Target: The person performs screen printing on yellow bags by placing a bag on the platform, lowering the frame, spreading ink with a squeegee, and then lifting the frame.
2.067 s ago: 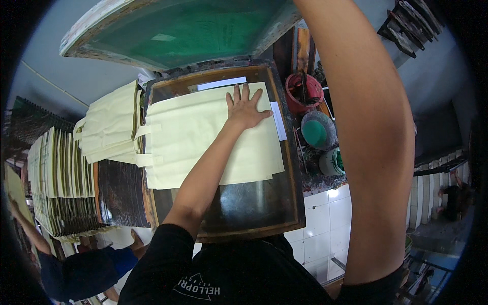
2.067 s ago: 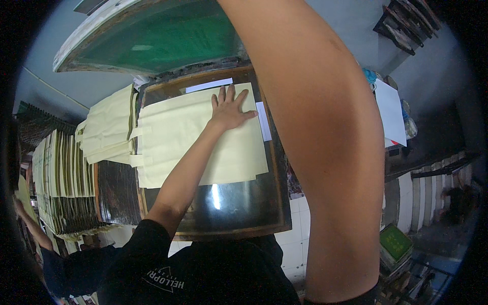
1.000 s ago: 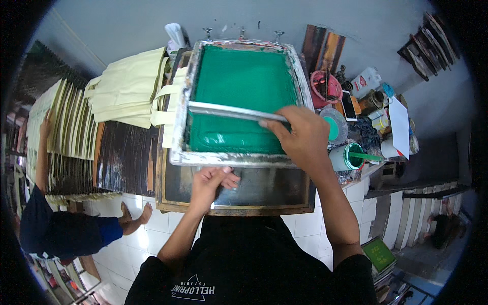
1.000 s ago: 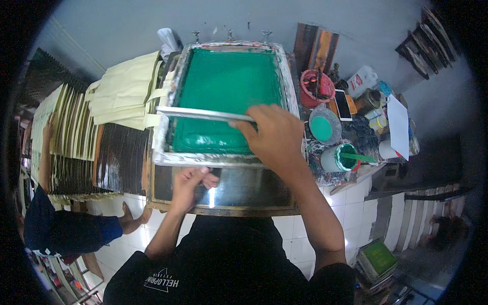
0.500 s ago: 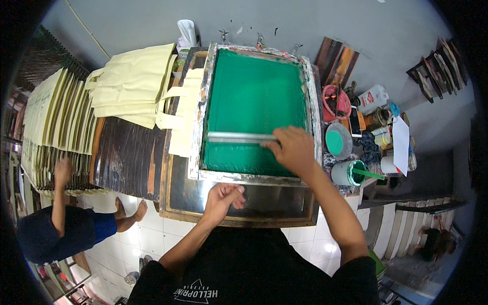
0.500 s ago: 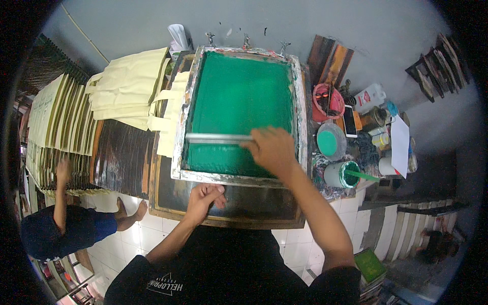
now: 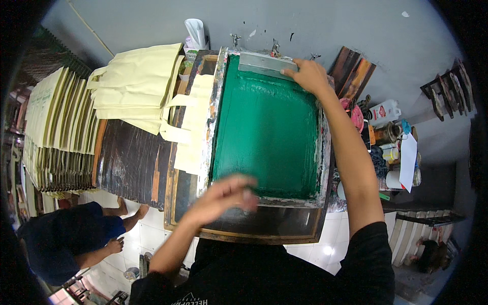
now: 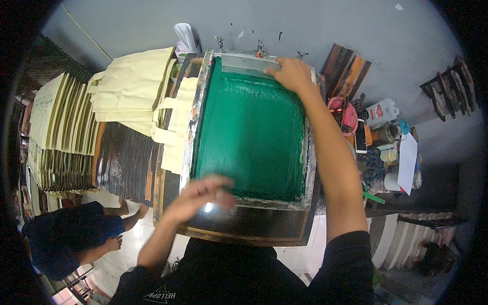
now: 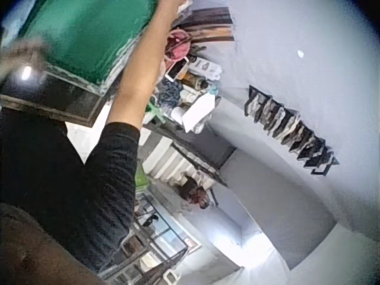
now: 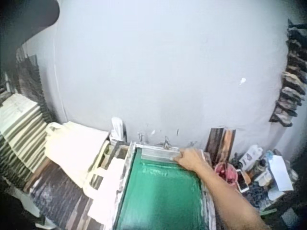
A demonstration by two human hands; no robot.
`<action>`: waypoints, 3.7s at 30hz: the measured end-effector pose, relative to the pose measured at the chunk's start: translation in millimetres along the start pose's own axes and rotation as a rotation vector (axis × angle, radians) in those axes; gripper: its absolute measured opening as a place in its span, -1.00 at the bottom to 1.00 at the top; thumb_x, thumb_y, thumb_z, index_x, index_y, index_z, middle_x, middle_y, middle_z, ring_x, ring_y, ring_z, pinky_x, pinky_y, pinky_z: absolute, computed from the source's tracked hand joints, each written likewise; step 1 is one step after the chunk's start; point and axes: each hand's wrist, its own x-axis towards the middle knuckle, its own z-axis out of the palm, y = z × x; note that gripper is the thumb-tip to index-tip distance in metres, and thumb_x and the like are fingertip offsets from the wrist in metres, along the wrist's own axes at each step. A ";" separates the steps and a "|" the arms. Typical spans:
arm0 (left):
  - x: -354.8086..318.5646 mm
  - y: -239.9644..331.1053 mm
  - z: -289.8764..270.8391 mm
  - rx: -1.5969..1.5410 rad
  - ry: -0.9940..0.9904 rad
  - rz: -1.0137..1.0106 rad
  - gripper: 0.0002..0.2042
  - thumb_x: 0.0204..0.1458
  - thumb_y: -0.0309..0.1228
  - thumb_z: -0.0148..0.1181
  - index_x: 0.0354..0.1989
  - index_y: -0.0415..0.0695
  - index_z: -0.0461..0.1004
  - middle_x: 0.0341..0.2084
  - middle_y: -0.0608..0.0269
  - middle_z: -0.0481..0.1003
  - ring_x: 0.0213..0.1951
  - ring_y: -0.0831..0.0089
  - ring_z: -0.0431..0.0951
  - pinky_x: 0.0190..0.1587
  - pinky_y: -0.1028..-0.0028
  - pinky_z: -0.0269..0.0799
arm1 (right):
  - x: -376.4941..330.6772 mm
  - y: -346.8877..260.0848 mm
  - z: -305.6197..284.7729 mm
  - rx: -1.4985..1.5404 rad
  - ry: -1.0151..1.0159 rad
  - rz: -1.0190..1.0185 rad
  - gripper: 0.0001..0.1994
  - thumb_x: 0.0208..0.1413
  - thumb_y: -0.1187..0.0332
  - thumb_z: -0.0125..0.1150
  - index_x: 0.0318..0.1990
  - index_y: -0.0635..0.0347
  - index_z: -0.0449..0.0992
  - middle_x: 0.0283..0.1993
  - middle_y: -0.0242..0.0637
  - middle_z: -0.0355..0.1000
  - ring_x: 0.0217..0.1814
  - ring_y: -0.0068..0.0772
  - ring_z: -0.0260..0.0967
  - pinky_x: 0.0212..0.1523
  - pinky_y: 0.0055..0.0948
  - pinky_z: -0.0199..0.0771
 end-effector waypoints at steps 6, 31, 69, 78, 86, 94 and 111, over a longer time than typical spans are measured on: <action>178.8 129.3 -84.6 1.356 0.658 1.019 -0.62 0.10 -0.29 0.29 0.04 -0.22 0.50 -0.07 -0.01 0.57 -0.01 -0.02 0.55 0.04 0.14 0.43 | -26.0 -35.0 6.2 -0.115 0.136 -0.038 -0.28 -0.05 -0.41 0.21 -0.15 0.15 0.68 -0.26 -0.04 0.63 -0.21 0.02 0.61 -0.17 -0.01 0.57; 31.1 30.7 -14.6 1.317 0.473 0.435 -0.80 0.04 -0.33 0.36 -0.28 -0.22 0.65 -0.35 0.00 0.62 -0.29 0.07 0.62 -0.19 0.23 0.50 | -247.2 -79.9 1.0 -0.036 0.012 -0.115 -0.44 -0.04 -0.27 0.31 -0.44 0.13 0.53 -0.46 -0.17 0.49 -0.41 -0.05 0.52 -0.42 -0.08 0.47; -78.6 58.8 -197.9 1.266 1.312 -0.082 -0.62 0.03 -0.21 0.33 -0.06 -0.21 0.56 -0.04 -0.07 0.57 0.01 0.05 0.56 0.05 0.14 0.39 | -88.3 -89.5 -283.7 -0.108 0.773 -0.280 -0.64 0.10 0.06 0.28 -0.32 0.24 0.69 -0.43 0.00 0.57 -0.25 0.09 0.47 0.02 -0.11 0.28; 178.6 12.3 -12.4 1.425 0.457 0.542 -0.20 0.08 0.04 0.28 0.42 -0.13 0.19 0.41 -0.24 0.12 0.47 -0.13 0.01 0.46 -0.11 -0.17 | -79.6 -72.6 -291.5 -0.099 0.762 -0.314 -0.57 0.09 0.03 0.30 -0.25 0.31 0.69 -0.25 0.10 0.60 -0.15 0.14 0.55 -0.01 -0.08 0.49; 295.2 14.6 61.9 1.643 0.286 0.084 -0.08 0.07 0.42 -0.05 0.54 0.23 -0.04 0.55 -0.07 -0.31 0.53 -0.15 -0.44 0.41 -0.35 -0.50 | -80.7 -72.1 -296.1 -0.022 0.709 -0.292 -0.59 0.07 0.05 0.37 -0.26 0.30 0.70 -0.24 0.10 0.60 -0.14 0.16 0.56 -0.04 -0.07 0.52; 302.2 22.9 78.5 1.601 0.270 -0.005 -0.06 0.03 0.37 0.08 0.54 0.25 -0.05 0.55 -0.08 -0.34 0.53 -0.19 -0.49 0.41 -0.34 -0.54 | -72.7 -72.6 -295.6 -0.031 0.673 -0.233 -0.63 0.07 0.08 0.37 -0.20 0.25 0.71 -0.17 0.06 0.61 -0.08 0.08 0.57 -0.02 -0.11 0.53; 292.8 50.5 90.0 1.383 0.487 0.400 -0.05 0.00 0.17 0.31 0.46 -0.11 0.07 0.43 -0.23 0.05 0.48 -0.19 -0.09 0.43 -0.11 -0.10 | -106.7 -88.9 -293.0 0.073 0.509 -0.100 -0.63 0.08 0.15 0.35 -0.22 0.37 0.67 -0.26 0.13 0.59 -0.27 0.08 0.57 -0.18 -0.14 0.56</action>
